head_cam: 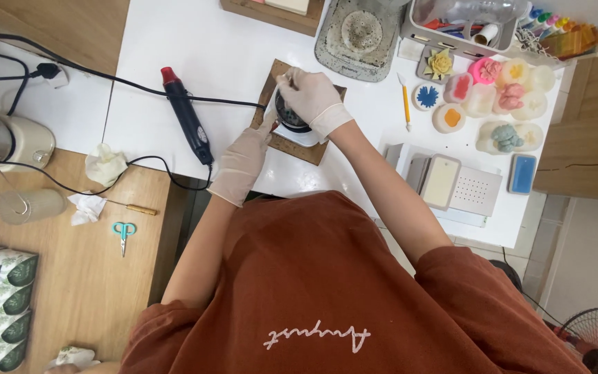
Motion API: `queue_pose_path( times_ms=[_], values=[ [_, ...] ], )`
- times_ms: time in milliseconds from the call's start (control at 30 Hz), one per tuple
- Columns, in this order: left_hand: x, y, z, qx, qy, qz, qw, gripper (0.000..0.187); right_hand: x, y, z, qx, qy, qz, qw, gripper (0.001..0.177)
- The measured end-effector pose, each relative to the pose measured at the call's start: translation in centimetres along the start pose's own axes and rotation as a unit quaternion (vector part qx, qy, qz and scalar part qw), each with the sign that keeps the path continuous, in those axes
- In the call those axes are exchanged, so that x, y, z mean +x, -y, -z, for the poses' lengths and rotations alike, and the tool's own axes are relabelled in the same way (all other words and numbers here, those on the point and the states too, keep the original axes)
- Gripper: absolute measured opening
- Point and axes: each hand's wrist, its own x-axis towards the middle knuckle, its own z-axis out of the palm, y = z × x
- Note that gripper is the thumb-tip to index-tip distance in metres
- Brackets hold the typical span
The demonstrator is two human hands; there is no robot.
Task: Melting and stirring wax in a small pot on a heating plate in a workshop setting.
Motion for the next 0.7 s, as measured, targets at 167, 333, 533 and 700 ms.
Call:
queue_pose_path(
  times_ms=[167,333,533,700],
  values=[
    [0.9,0.7,1.0,0.086,0.053,0.02,0.995,0.059,1.3,-3.4,-2.5,-0.098,-0.007,0.033,0.995,0.041],
    [1.0,0.8,2.5,0.118,0.077,0.02,0.99,0.05,0.4,-3.3,-1.6,0.004,-0.058,0.054,0.997,0.044],
    [1.8,0.8,3.3,0.137,0.115,0.022,0.984,0.056,0.7,-4.1,-2.3,-0.037,-0.041,-0.026,0.998,0.042],
    [2.4,0.2,4.4,0.139,0.14,0.024,0.98,0.058,-1.5,-1.6,1.9,0.109,-0.045,-0.07,0.991,0.043]
  ],
)
